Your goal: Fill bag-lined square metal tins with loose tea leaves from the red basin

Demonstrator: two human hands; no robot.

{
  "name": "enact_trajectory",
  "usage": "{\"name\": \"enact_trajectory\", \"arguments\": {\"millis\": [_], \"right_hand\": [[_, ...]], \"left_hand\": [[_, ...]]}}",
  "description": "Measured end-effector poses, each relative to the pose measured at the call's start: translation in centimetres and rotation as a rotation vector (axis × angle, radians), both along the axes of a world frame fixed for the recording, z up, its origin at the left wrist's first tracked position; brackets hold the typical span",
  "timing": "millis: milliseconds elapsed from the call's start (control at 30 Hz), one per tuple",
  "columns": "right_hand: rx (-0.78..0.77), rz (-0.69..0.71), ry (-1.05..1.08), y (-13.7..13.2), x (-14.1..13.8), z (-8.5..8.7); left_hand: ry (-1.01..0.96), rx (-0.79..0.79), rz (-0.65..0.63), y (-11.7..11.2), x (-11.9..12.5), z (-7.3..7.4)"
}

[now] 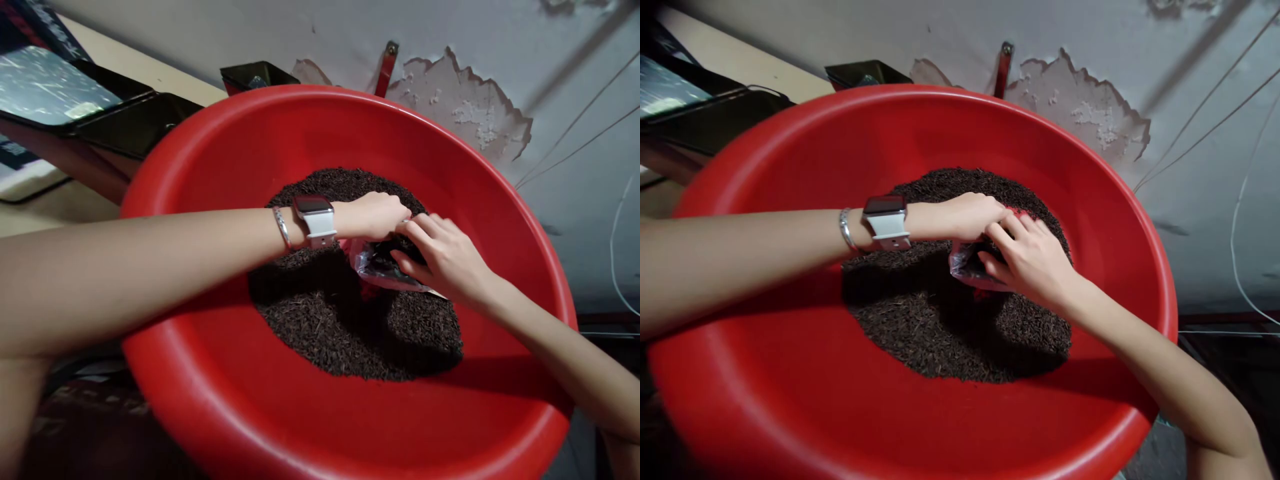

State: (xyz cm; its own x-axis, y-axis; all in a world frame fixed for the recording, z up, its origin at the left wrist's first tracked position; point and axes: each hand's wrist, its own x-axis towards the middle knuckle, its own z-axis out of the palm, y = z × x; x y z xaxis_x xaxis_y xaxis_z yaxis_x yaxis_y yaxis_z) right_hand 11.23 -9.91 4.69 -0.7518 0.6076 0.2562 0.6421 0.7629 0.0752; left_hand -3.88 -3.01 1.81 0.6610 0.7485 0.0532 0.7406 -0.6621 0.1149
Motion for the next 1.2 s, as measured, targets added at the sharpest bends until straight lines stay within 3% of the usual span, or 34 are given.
{"name": "enact_trajectory", "arguments": {"millis": [100,233,367,500,567,700,767,900,1067,1200], "right_hand": [[0.185,0.081,-0.039,-0.1,0.3,-1.1],[0.071,0.358,-0.138,-1.8,-0.5,-4.3],[0.140,0.408,-0.276,-3.2,-1.3,-6.7],[-0.112,0.464,-0.325,-3.7,-1.2,-8.4],[-0.252,0.368,-0.315,-3.6,-0.8,-9.7],[-0.524,-0.003,-0.315,-2.8,0.4,-12.3],[-0.631,-0.087,-0.342,-2.9,0.6,-13.0],[-0.781,-0.090,-0.361,-4.1,0.1,-12.8],[-0.904,-0.063,-0.383,-5.4,-1.1,-11.1],[-0.760,0.059,-0.446,-5.6,-2.1,-8.3]], "left_hand": [[-0.001,-0.001,0.024,0.1,0.0,-0.1],[0.035,0.000,0.071,0.1,-0.1,0.0],[0.023,-0.006,0.068,-0.1,-0.1,0.2],[0.021,-0.029,0.087,-0.2,-0.1,0.3],[0.022,-0.038,0.082,-0.1,-0.1,0.3],[0.029,-0.051,0.074,-0.1,-0.1,0.3],[0.039,-0.055,0.080,-0.1,-0.1,0.3],[0.046,-0.051,0.083,-0.3,0.0,0.5],[0.045,-0.041,0.065,-0.2,-0.1,0.4],[0.039,-0.033,0.068,-0.1,-0.1,0.2]]}}
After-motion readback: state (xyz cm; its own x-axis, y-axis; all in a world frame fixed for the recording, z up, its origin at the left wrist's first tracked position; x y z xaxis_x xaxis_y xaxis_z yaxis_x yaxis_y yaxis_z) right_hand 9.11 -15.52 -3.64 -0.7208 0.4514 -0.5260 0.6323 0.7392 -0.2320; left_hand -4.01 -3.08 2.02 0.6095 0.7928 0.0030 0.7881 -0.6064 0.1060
